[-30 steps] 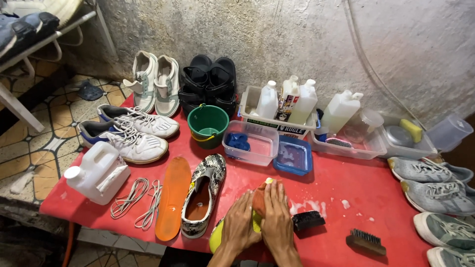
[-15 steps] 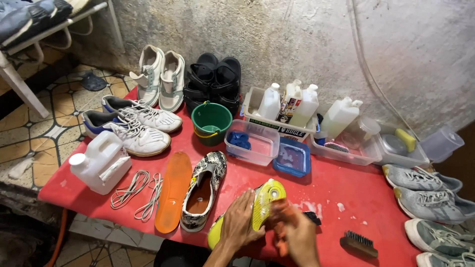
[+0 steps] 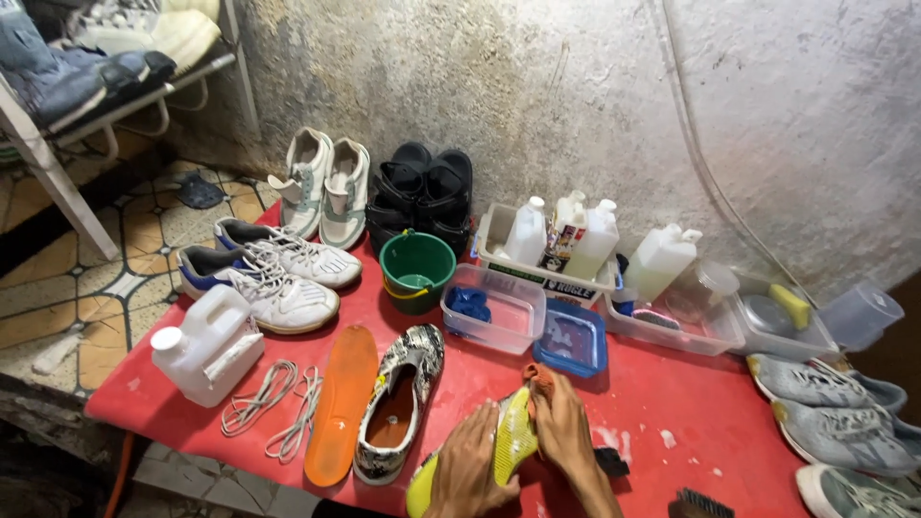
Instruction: The person scrubs the sole of a yellow sneaker using a brush and cleaning solution. They then wipe the sole with a cloth and continue scrubbing the shoe with the brush.
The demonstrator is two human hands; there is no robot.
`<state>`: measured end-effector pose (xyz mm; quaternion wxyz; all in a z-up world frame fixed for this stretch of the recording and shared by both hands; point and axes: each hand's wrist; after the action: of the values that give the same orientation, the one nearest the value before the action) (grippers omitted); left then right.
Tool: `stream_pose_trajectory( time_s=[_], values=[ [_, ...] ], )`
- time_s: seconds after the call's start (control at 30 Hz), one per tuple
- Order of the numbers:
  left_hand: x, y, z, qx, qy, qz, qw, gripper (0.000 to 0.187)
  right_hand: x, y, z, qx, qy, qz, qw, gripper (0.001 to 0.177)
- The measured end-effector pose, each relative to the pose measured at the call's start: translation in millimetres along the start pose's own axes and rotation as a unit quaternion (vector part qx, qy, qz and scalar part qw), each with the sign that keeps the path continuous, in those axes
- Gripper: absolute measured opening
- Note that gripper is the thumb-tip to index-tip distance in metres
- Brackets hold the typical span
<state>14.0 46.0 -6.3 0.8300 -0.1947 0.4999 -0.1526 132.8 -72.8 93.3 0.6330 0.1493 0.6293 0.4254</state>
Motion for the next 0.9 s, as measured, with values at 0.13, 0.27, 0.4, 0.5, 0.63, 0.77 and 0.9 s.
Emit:
stream_pose_trajectory(
  time_s=[0.13,0.27,0.4,0.5,0.63,0.77,0.9],
  values=[
    [-23,-11,7,-0.046,0.015,-0.034,0.998,0.142,-2,22,10,-0.038,0.088,-0.108,0.99,0.026],
    [-35,-11,10,-0.021,-0.015,-0.089,0.996,0.132,21,-13,-7,-0.203,0.073,-0.18,0.96,0.039],
    [-45,-13,9,-0.032,-0.007,-0.174,0.984,0.11,16,-22,-40,-0.305,0.026,-0.161,0.938,0.062],
    [-36,-11,4,-0.052,0.008,-0.202,0.978,0.089,12,-33,-56,-0.337,0.015,-0.143,0.931,0.07],
    [-51,-18,8,-0.086,0.013,-0.224,0.971,0.087,12,-53,-72,-0.413,0.035,-0.131,0.901,0.105],
    [-39,-16,5,-0.064,-0.023,-0.226,0.972,0.081,51,-125,-83,-0.587,0.006,-0.168,0.792,0.029],
    [-35,-15,-1,0.018,-0.07,-0.183,0.98,0.076,12,-59,-86,-0.549,-0.033,-0.282,0.786,0.04]
  ],
)
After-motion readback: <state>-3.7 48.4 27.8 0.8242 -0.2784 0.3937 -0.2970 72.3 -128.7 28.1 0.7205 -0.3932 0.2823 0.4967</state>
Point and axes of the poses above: each hand's wrist, its own z-axis towards the middle knuckle, its own x-axis out of the palm, y = z × x, and after that the axes turned 3 degrees about -y, right-handed
